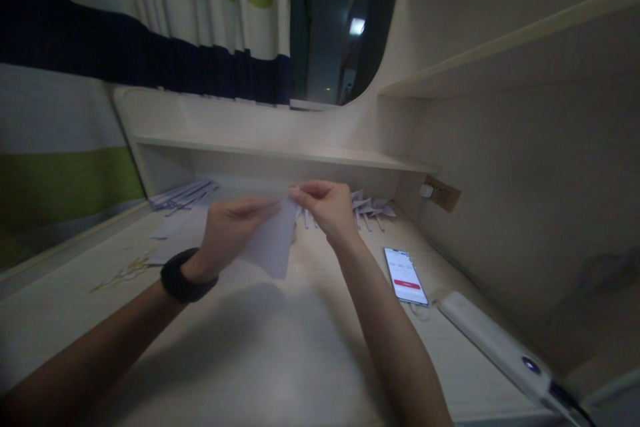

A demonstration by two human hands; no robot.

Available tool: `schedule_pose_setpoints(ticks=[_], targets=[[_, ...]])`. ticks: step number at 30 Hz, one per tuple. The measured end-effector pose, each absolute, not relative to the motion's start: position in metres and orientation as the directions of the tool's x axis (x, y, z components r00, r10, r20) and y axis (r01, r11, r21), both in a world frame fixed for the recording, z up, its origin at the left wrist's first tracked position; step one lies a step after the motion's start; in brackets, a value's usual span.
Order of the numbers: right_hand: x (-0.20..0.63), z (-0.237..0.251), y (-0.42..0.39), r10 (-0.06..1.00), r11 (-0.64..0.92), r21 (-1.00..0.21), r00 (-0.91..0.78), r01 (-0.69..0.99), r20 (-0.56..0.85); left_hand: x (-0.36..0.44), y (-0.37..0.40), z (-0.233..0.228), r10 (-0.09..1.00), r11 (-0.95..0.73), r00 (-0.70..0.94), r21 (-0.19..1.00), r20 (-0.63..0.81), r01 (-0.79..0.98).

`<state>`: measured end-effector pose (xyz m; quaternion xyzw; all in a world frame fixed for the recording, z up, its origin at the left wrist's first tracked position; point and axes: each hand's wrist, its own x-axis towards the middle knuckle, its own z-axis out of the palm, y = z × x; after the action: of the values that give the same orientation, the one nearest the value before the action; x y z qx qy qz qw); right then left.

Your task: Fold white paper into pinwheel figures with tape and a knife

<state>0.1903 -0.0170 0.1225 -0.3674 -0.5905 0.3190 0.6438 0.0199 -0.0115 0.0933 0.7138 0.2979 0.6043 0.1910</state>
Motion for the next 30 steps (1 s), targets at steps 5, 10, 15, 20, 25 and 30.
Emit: schedule_pose_setpoints(ticks=[5,10,15,20,25,30], targets=[[0.190,0.121,-0.016,0.853,0.508,-0.856,0.086,0.093,0.515,0.020,-0.012,0.094,0.706,-0.708,0.089,0.692,0.703,0.143],[0.189,0.120,-0.018,0.844,0.499,-0.857,0.153,0.132,0.515,0.022,-0.016,0.097,0.744,-0.668,0.112,0.738,0.659,0.098],[0.191,0.122,-0.018,0.866,0.487,-0.861,0.049,0.144,0.498,0.023,-0.021,0.100,0.794,-0.605,0.112,0.795,0.597,0.051],[0.195,0.123,-0.020,0.880,0.467,-0.838,-0.059,0.283,0.471,0.023,-0.020,0.098,0.832,-0.547,0.120,0.837,0.541,0.021],[0.196,0.117,-0.016,0.889,0.443,-0.851,-0.016,0.281,0.458,0.025,-0.019,0.097,0.846,-0.526,0.114,0.851,0.521,0.008],[0.193,0.106,-0.014,0.934,0.357,-0.912,-0.047,0.200,0.355,0.027,-0.017,0.094,0.868,-0.485,0.113,0.874,0.484,-0.021]])
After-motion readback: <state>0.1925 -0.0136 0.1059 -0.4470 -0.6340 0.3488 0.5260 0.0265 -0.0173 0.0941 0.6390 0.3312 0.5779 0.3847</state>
